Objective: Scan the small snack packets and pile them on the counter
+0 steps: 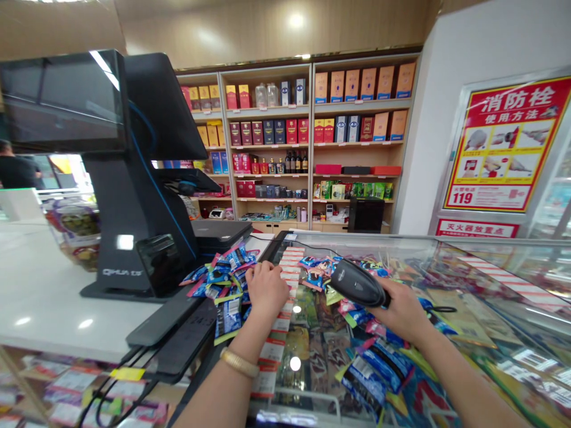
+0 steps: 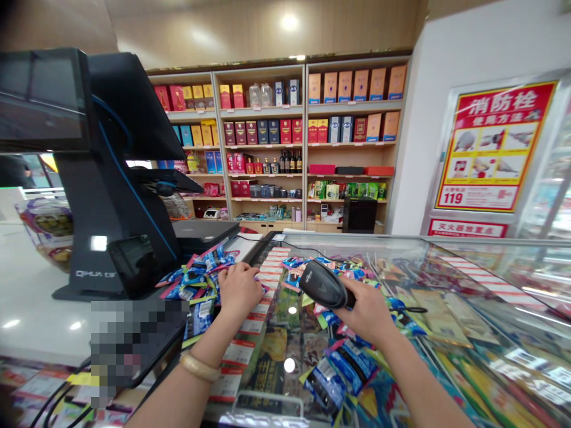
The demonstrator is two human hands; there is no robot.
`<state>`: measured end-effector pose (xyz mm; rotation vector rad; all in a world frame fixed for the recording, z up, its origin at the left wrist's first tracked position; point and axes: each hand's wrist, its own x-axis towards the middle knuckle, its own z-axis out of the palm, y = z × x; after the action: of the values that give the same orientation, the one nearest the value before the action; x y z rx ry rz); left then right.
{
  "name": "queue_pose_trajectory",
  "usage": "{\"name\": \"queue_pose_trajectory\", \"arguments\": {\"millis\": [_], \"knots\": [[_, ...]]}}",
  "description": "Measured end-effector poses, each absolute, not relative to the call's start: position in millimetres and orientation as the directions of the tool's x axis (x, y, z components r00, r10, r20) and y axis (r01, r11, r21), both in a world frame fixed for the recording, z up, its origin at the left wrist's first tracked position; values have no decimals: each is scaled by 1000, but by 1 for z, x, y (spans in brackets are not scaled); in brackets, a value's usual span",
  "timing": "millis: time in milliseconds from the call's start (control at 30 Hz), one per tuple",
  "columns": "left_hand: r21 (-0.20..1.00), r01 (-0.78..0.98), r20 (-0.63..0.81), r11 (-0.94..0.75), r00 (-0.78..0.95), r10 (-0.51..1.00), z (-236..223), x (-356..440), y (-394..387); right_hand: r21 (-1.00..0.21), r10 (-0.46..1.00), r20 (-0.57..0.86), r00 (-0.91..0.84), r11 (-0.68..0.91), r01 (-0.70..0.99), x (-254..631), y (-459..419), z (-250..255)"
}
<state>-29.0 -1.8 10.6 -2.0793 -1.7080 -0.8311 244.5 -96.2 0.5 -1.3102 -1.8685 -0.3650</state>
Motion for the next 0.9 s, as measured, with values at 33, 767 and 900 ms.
{"name": "queue_pose_trajectory", "arguments": {"millis": [33,767,900], "knots": [[115,964,627,-240,117,770,11,-27,-3,-201,644,753,-135,420,885,245,-96,0],[-24,788,259,-615,599,758,-32,17,-3,-214,630,770,-101,404,889,246,-95,1],[41,772,321,-635,591,740,-29,15,2,-231,637,766,-92,407,884,246,-95,1]]}}
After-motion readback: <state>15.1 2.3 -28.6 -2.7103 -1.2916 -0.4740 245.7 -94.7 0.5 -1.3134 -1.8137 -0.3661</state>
